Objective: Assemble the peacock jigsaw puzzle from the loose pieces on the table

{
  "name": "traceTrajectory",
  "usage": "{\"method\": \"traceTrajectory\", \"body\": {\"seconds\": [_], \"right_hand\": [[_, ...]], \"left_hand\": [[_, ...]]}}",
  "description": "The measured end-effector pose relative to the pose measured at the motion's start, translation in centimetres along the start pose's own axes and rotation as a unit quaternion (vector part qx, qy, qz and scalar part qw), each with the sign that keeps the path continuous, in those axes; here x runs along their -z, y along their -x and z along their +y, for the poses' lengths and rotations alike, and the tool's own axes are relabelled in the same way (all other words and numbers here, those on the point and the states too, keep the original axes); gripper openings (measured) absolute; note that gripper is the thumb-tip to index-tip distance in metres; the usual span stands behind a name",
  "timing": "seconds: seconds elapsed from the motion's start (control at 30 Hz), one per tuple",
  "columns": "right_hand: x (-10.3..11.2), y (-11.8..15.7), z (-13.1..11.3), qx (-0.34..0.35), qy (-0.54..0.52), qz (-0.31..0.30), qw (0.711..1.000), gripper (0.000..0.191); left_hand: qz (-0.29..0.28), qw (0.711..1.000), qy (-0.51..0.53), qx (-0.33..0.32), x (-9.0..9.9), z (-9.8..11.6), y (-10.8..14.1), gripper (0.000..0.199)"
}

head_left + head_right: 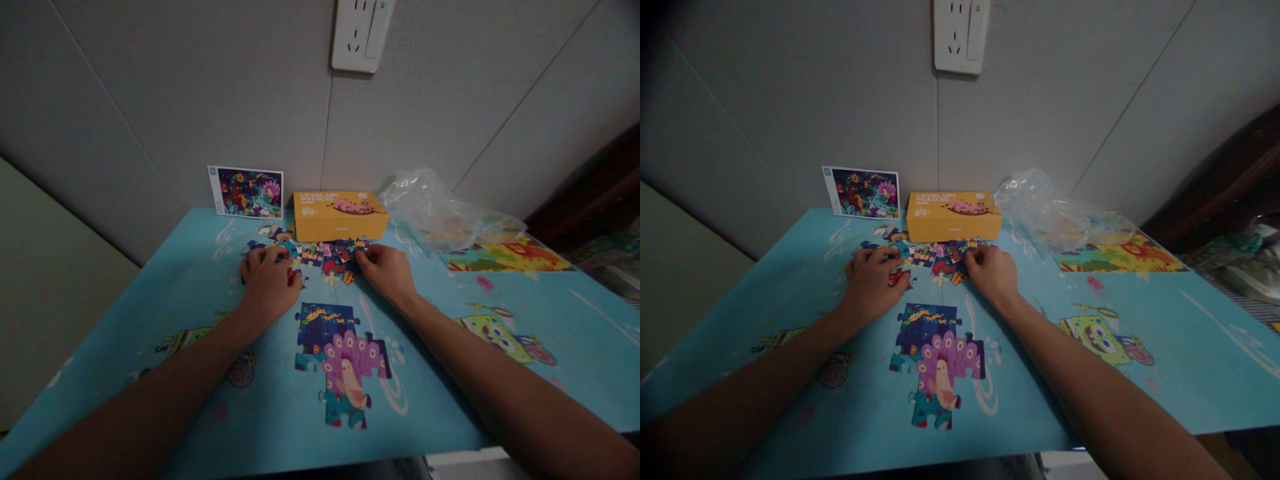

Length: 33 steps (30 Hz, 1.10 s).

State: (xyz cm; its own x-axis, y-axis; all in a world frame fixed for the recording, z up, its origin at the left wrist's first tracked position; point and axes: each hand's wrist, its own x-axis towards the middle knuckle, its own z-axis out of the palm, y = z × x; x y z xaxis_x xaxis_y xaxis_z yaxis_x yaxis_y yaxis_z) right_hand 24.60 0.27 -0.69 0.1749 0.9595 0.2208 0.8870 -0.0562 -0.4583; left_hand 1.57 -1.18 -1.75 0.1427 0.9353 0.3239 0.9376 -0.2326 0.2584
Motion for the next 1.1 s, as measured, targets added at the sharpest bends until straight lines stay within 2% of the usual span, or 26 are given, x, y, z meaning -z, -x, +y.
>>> {"method": "traceTrajectory", "body": {"seconds": [0.3, 0.47, 0.6, 0.7, 0.83, 1.0, 1.1], "right_hand": [[-0.1, 0.1, 0.0, 0.011, -0.025, 0.005, 1.0, 0.026], [-0.3, 0.3, 0.0, 0.043, -0.051, -0.003, 0.998, 0.026], [-0.2, 0.3, -0.1, 0.051, -0.069, -0.002, 0.996, 0.026], [-0.3, 0.4, -0.2, 0.08, -0.112, -0.025, 0.99, 0.033], [-0.5, 1.1, -0.6, 0.145, -0.221, -0.127, 0.956, 0.039], [-0.7, 2.0, -1.0, 0.197, -0.296, -0.214, 0.91, 0.048], [-0.7, 2.1, -1.1, 0.178, -0.343, -0.239, 0.891, 0.052]], "left_hand": [[0.009, 1.0, -0.007, -0.005, 0.1, 0.0, -0.1, 0.02], [0.006, 1.0, -0.006, -0.006, 0.3, 0.2, -0.1, 0.019], [0.031, 0.999, 0.015, -0.023, 0.0, -0.1, -0.2, 0.02], [0.081, 0.99, 0.073, -0.094, -0.1, -0.3, -0.3, 0.021], [0.135, 0.944, 0.198, -0.226, 0.5, 0.2, 0.0, 0.027], [0.086, 0.878, 0.319, -0.346, 1.5, 1.1, 0.6, 0.044], [0.062, 0.862, 0.33, -0.38, 1.9, 1.2, 0.7, 0.05]]}}
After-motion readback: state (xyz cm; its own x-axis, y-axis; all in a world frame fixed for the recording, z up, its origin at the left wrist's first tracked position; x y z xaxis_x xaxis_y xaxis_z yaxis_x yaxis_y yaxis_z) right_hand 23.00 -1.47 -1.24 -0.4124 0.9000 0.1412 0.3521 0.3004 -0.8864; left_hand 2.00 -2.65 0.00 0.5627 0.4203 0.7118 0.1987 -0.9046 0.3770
